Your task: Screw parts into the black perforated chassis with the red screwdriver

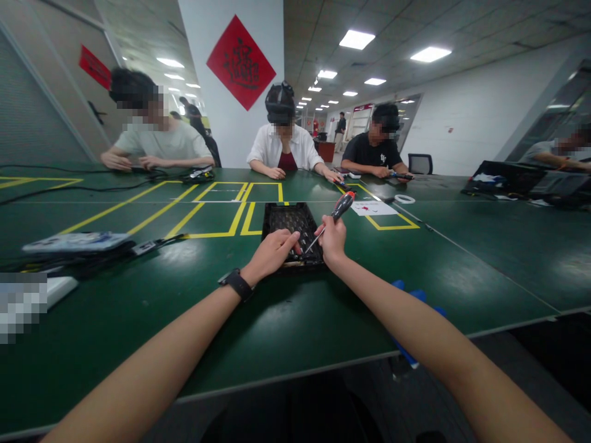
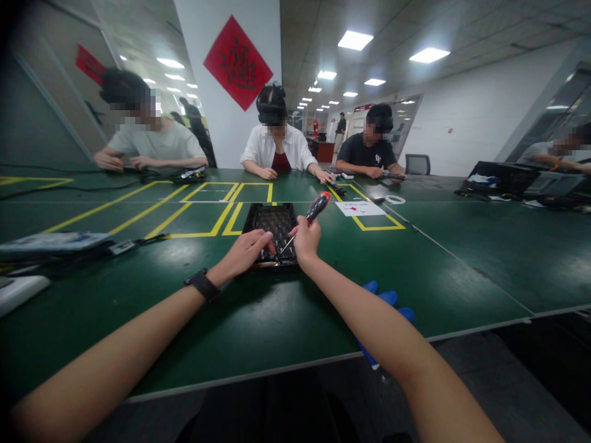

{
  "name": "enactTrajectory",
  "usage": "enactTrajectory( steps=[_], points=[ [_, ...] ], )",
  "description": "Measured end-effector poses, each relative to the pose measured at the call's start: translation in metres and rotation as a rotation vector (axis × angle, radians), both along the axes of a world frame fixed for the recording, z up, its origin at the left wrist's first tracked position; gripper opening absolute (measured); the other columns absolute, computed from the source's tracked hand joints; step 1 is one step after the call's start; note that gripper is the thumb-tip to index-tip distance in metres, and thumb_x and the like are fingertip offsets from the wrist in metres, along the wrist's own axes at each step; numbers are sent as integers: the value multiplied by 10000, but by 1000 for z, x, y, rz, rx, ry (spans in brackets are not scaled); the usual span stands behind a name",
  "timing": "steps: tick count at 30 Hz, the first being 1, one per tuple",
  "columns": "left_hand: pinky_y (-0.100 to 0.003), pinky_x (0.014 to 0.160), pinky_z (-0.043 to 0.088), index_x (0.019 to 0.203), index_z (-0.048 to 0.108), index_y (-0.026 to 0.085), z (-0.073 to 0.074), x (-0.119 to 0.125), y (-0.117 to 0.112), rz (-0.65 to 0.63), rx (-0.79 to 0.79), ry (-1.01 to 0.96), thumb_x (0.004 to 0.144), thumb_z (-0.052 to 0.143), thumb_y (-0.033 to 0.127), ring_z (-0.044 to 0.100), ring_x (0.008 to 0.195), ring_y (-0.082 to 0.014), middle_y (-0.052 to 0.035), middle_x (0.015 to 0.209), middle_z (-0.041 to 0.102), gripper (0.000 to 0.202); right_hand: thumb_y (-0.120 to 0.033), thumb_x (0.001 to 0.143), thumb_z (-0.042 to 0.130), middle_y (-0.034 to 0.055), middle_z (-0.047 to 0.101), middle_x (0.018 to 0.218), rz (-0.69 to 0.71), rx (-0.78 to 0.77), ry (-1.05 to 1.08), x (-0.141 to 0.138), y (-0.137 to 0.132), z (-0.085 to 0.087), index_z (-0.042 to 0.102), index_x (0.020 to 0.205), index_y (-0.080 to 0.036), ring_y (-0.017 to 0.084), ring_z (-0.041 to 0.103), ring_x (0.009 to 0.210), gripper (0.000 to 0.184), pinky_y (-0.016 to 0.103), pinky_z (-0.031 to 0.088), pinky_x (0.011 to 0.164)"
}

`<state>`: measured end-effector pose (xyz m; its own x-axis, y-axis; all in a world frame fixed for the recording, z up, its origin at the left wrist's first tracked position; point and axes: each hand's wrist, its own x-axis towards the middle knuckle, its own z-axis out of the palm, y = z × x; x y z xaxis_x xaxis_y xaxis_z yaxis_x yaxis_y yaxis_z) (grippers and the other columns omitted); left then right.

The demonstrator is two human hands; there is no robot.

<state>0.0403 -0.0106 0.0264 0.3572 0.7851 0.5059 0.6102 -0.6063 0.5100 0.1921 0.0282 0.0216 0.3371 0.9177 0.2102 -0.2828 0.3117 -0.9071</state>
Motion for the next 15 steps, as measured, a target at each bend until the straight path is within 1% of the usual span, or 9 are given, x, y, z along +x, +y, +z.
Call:
enactTrajectory(
  steps=[4,11,15],
  points=[
    [-263,780,401,671,709,183,1,1,-1,-19,-2,53,938,226,447,538,752,-148,-35,721,545,612,-292,792,483,-91,489,410,-14,74,-99,0,4,-4,454,768,-191,48,337,263,108,155,222,286],
    [-267,786,394,661,707,187,2,1,-3,-19,1,77,941,225,443,530,752,-149,-33,726,543,613,-293,787,488,-85,504,412,5,74,-124,0,4,-4,462,759,-190,50,351,245,111,153,227,265],
    [-270,792,388,650,701,195,2,2,-4,-34,21,101,938,250,444,531,796,-160,-37,744,565,590,-296,779,498,-75,514,420,2,79,-124,-1,3,-4,470,746,-186,52,357,249,118,156,230,267]
  ],
)
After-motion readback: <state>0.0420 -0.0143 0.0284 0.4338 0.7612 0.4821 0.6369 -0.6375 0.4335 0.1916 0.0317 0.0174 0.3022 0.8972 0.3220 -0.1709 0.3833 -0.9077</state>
